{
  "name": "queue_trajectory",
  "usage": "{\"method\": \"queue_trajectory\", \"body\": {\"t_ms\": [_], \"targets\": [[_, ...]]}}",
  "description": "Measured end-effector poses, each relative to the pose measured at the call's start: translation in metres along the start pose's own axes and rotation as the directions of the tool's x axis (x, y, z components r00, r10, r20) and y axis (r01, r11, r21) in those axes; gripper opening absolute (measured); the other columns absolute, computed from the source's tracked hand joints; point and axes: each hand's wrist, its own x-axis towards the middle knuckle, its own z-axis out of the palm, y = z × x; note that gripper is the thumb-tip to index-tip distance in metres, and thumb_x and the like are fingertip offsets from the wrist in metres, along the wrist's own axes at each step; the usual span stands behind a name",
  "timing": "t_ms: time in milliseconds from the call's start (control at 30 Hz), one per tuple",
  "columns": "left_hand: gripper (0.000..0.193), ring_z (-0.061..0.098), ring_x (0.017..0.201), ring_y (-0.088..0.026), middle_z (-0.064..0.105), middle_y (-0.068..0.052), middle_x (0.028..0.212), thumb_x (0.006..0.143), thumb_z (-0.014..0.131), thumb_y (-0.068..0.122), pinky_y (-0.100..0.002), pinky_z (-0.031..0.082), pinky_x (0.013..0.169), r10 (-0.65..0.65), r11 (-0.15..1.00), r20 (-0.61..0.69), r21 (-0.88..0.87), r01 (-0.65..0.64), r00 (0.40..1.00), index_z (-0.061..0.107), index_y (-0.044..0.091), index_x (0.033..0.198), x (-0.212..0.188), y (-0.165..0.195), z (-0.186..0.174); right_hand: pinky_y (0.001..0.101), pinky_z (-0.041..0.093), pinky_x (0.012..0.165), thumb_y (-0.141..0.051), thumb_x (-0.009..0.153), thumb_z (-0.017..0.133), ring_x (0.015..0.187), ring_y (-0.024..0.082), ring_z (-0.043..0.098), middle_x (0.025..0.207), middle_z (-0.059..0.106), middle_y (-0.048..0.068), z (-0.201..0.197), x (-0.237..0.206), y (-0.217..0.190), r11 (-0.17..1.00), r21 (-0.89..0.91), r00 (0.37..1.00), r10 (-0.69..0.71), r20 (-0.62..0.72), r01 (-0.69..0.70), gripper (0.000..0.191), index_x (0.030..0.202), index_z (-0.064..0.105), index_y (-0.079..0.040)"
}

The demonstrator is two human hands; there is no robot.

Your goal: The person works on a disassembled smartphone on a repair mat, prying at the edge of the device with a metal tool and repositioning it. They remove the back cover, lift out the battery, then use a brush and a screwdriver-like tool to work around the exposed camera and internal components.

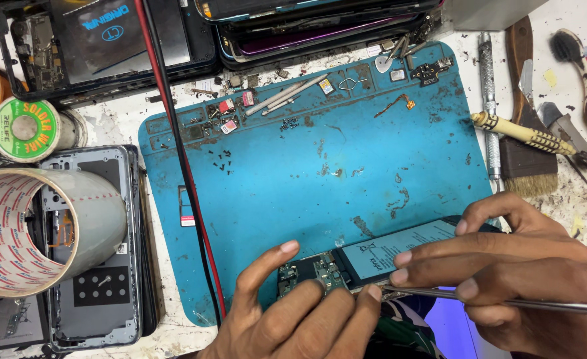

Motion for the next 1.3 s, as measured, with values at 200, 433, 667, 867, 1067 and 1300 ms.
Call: {"method": "queue_trajectory", "body": {"t_ms": [200, 433, 667, 867, 1067, 1300], "targets": [[0.022, 0.047, 0.113, -0.009, 0.052, 0.008, 0.109, 0.102, 0.081, 0.023, -0.042, 0.048, 0.113, 0.009, 1.0, 0.022, 0.015, -0.009, 1.0, 0.069, 0.023, 0.121, -0.002, 0.0, 0.0, 0.0369, 0.05, 0.095, -0.029, 0.1, 0.06, 0.106, 0.015, 0.077, 0.102, 0.083, -0.004, 0.0, 0.002, -0.002, 0.999, 0.026, 1.0, 0.02, -0.015, -0.02, 0.022, 0.085, 0.049, -0.017], [0.022, 0.048, 0.113, -0.008, 0.053, 0.009, 0.108, 0.102, 0.081, 0.024, -0.042, 0.047, 0.113, -0.014, 1.0, 0.024, 0.005, 0.014, 1.0, 0.069, 0.024, 0.119, -0.002, 0.003, 0.002, 0.0372, 0.049, 0.092, -0.031, 0.104, 0.061, 0.106, 0.015, 0.076, 0.103, 0.083, -0.002, -0.007, 0.004, -0.001, 0.999, -0.019, 0.997, -0.035, 0.075, 0.036, 0.027, 0.08, 0.05, -0.021], [0.022, 0.047, 0.113, -0.009, 0.053, 0.009, 0.109, 0.102, 0.08, 0.023, -0.043, 0.047, 0.114, 0.01, 1.0, 0.037, 0.019, -0.01, 0.999, 0.069, 0.024, 0.121, -0.003, 0.001, 0.001, 0.0354, 0.052, 0.092, -0.043, 0.107, 0.049, 0.103, 0.012, 0.078, 0.098, 0.082, -0.008, 0.003, 0.0, -0.003, 0.997, -0.059, 0.999, 0.052, -0.009, -0.052, 0.036, 0.077, 0.05, -0.024], [0.022, 0.048, 0.112, -0.008, 0.053, 0.009, 0.107, 0.101, 0.081, 0.024, -0.043, 0.048, 0.113, -0.002, 1.0, 0.029, 0.025, 0.001, 1.0, 0.069, 0.023, 0.12, -0.002, 0.003, 0.002, 0.0401, 0.055, 0.093, -0.039, 0.109, 0.045, 0.102, 0.018, 0.079, 0.099, 0.082, -0.003, -0.006, -0.003, 0.002, 0.999, 0.016, 0.999, 0.032, 0.032, -0.032, 0.03, 0.086, 0.049, -0.021], [0.022, 0.047, 0.112, -0.008, 0.053, 0.009, 0.107, 0.102, 0.082, 0.024, -0.043, 0.048, 0.113, 0.006, 0.999, 0.021, 0.036, -0.007, 1.0, 0.069, 0.023, 0.12, -0.002, 0.003, 0.003, 0.0408, 0.053, 0.095, -0.039, 0.109, 0.048, 0.103, 0.019, 0.078, 0.1, 0.084, 0.001, -0.003, -0.005, 0.006, 0.999, 0.04, 1.0, -0.022, 0.001, 0.022, 0.025, 0.094, 0.043, -0.019], [0.022, 0.048, 0.112, -0.008, 0.053, 0.008, 0.107, 0.102, 0.081, 0.025, -0.043, 0.047, 0.113, 0.008, 1.0, 0.024, 0.023, -0.009, 1.0, 0.069, 0.023, 0.12, -0.003, 0.002, 0.004, 0.0398, 0.054, 0.094, -0.038, 0.109, 0.048, 0.102, 0.017, 0.079, 0.099, 0.085, -0.003, -0.003, -0.004, 0.006, 1.0, -0.003, 1.0, -0.008, 0.013, 0.008, 0.027, 0.089, 0.045, -0.02]]}}
